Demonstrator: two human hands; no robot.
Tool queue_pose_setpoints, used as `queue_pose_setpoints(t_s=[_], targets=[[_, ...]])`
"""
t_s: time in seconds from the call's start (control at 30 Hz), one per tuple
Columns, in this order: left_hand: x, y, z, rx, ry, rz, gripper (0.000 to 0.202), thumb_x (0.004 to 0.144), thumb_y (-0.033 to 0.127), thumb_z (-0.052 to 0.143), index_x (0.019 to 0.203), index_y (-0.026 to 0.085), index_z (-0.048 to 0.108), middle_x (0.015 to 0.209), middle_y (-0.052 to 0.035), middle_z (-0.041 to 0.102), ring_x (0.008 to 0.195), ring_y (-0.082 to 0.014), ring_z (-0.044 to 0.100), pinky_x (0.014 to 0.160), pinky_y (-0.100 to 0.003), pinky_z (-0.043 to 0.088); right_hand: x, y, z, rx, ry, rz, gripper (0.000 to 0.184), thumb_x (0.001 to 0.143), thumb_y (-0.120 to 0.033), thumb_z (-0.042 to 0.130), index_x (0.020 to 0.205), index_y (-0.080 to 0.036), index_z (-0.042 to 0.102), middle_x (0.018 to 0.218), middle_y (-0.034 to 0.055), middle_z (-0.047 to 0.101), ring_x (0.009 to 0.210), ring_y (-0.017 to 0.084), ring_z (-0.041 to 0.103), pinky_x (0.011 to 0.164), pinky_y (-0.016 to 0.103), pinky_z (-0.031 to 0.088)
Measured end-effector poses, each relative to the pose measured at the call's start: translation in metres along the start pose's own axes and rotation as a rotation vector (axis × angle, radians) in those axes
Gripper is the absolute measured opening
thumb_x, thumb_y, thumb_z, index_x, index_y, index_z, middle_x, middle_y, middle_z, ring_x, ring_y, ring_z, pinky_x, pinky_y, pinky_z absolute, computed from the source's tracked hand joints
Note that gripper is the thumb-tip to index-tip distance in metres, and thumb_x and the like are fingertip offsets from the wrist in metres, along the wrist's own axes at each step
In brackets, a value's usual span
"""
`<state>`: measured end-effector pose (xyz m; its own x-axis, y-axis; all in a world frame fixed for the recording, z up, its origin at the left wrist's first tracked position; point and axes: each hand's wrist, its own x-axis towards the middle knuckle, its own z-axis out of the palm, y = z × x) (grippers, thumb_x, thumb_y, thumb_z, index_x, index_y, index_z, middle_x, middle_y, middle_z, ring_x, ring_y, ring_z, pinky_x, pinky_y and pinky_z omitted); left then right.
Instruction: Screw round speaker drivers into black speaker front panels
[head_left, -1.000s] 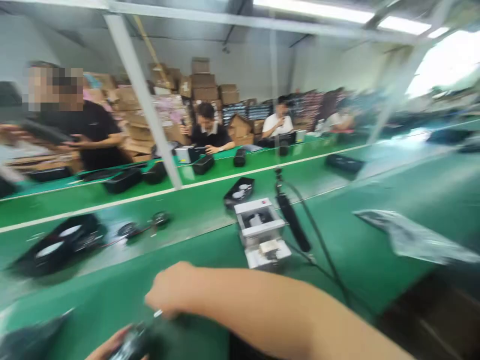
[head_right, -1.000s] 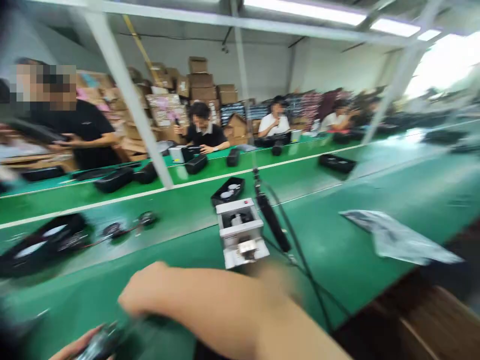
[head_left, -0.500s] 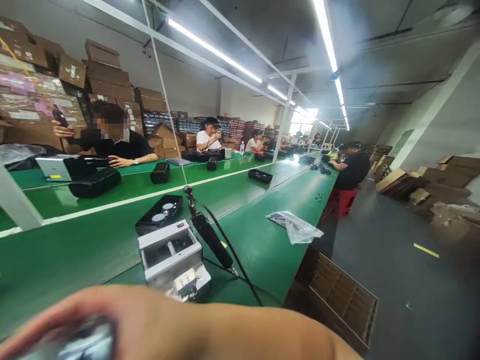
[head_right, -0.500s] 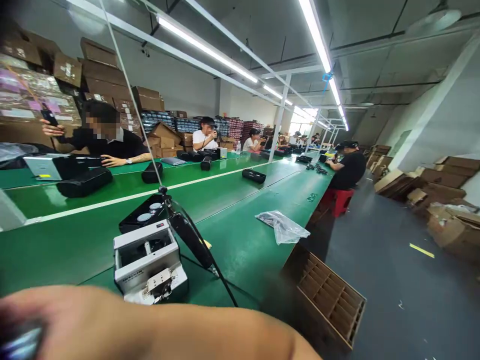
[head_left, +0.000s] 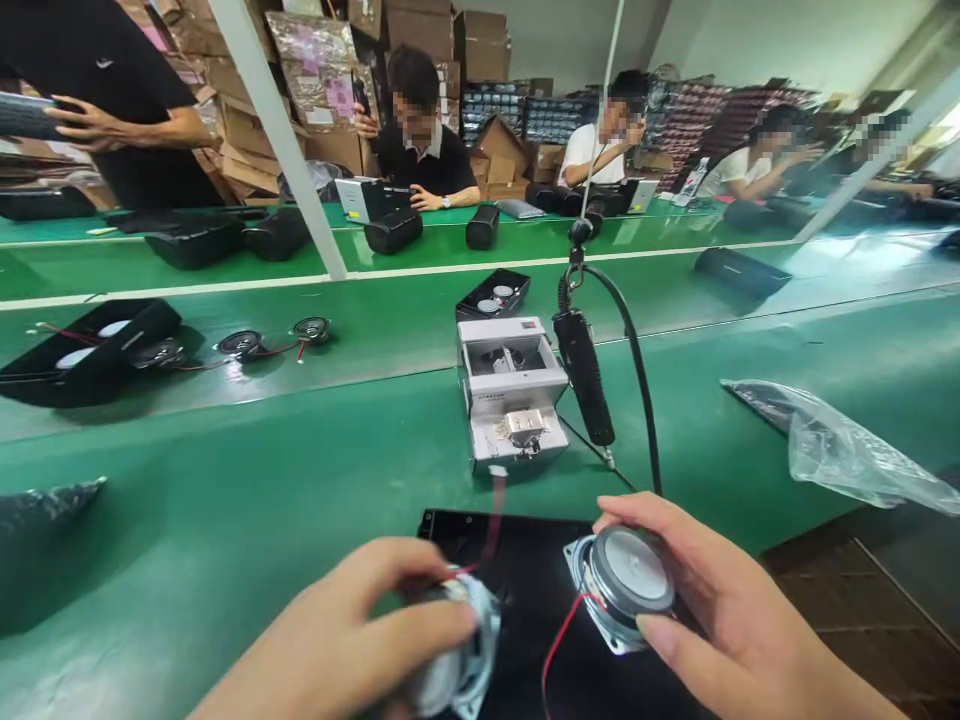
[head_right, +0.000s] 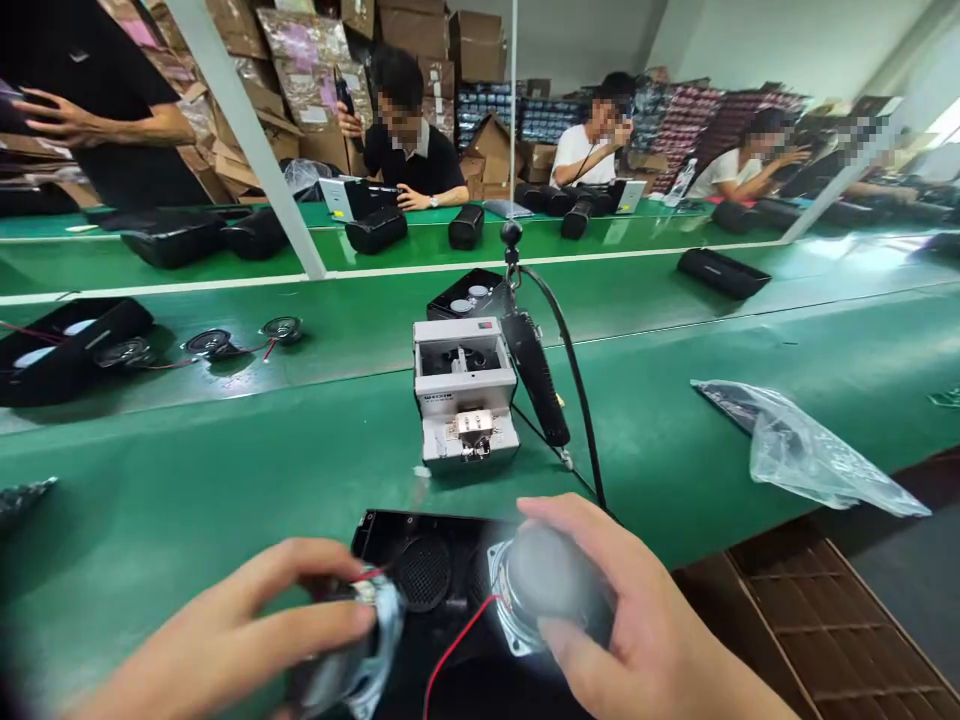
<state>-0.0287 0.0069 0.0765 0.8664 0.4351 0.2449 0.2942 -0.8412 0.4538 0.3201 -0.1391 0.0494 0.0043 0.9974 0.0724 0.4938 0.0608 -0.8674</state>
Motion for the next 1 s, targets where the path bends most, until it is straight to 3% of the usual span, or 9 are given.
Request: queue_pose_setpoints(t_s=[0.1,0.2,0.3,0.43,0.5,0.63,0.83,0.9,1.0], targets=[[0.050,0.020,0.005,0.067,-0.184,0.040,0.056,0.085,0.001,0.053,0.127,0.034,0.070,0.131,-0.0034,0.071,0.108,-0.0209,0.073,0.092,-0.031,0.064,0.009,-0.006,-0.001,-0.186,-0.038,-0.180,0.056,0.106,-0.033,0.052,0.161,-0.036,0.044,0.151,0.0089,0.057,0.138,0.023,0.063,0.115,0.032,0.056],[0.070,0.021,0.003,0.114,-0.324,0.012,0.055,0.086,-0.002,0.057,0.127,0.032,0.070,0.127,-0.0043,0.071,0.111,-0.0231,0.070,0.099,-0.037,0.061,0.011,-0.011,-0.006,-0.170,0.027,-0.197,0.050,0.109,-0.032,0.047,0.158,-0.037,0.048,0.147,0.0053,0.059,0.136,0.017,0.063,0.115,0.022,0.053],[0.075,0.012,0.002,0.128,-0.402,0.018,0.052,0.089,-0.002,0.059,0.127,0.032,0.071,0.126,-0.0045,0.071,0.113,-0.0230,0.069,0.099,-0.035,0.059,0.004,-0.008,-0.010,0.004,0.051,-0.065,0.046,0.109,-0.038,0.050,0.155,-0.039,0.049,0.149,0.0039,0.059,0.133,0.016,0.065,0.111,0.019,0.054],[0.079,0.003,0.012,0.162,-0.504,0.100,0.046,0.092,0.003,0.066,0.129,0.030,0.071,0.131,-0.0061,0.072,0.117,-0.0241,0.070,0.099,-0.034,0.058,-0.013,0.003,-0.005,0.307,0.006,0.100,0.056,0.099,-0.058,0.066,0.149,-0.038,0.051,0.139,0.0079,0.062,0.124,0.025,0.070,0.102,0.031,0.063],[0.079,-0.002,0.023,0.201,-0.520,0.141,0.043,0.094,0.008,0.069,0.131,0.029,0.072,0.133,-0.0079,0.073,0.120,-0.0253,0.070,0.101,-0.035,0.057,-0.020,0.009,-0.002,0.346,-0.001,0.130,0.062,0.094,-0.063,0.073,0.146,-0.037,0.053,0.135,0.0098,0.063,0.121,0.029,0.070,0.097,0.037,0.065],[0.076,-0.011,0.038,0.228,-0.526,0.201,0.038,0.098,0.019,0.071,0.135,0.028,0.071,0.135,-0.0098,0.074,0.119,-0.0255,0.072,0.103,-0.035,0.056,-0.023,0.014,0.001,0.289,0.032,0.110,0.058,0.090,-0.057,0.080,0.140,-0.036,0.059,0.133,0.0106,0.062,0.117,0.029,0.069,0.092,0.038,0.066],[0.085,-0.003,0.018,0.231,-0.533,0.245,0.048,0.101,0.019,0.065,0.148,0.029,0.064,0.148,-0.0084,0.070,0.125,-0.0257,0.070,0.104,-0.037,0.055,-0.014,0.010,0.000,0.357,0.134,0.091,0.046,0.094,-0.047,0.077,0.137,-0.036,0.062,0.126,0.0085,0.066,0.111,0.024,0.071,0.091,0.030,0.065],[0.092,0.005,0.021,0.226,-0.513,0.212,0.040,0.102,0.017,0.063,0.141,0.028,0.067,0.135,-0.0076,0.077,0.116,-0.0251,0.073,0.098,-0.037,0.057,-0.013,0.008,0.001,0.330,0.212,0.083,0.044,0.097,-0.044,0.074,0.139,-0.039,0.062,0.131,0.0085,0.067,0.116,0.023,0.073,0.094,0.029,0.066],[0.104,0.017,0.046,0.293,-0.568,0.176,0.018,0.097,0.015,0.068,0.114,0.020,0.073,0.099,-0.0079,0.080,0.088,-0.0251,0.075,0.079,-0.036,0.059,-0.015,0.006,0.003,0.392,0.285,0.081,0.039,0.098,-0.048,0.074,0.136,-0.041,0.067,0.132,0.0068,0.069,0.112,0.022,0.076,0.090,0.025,0.066]])
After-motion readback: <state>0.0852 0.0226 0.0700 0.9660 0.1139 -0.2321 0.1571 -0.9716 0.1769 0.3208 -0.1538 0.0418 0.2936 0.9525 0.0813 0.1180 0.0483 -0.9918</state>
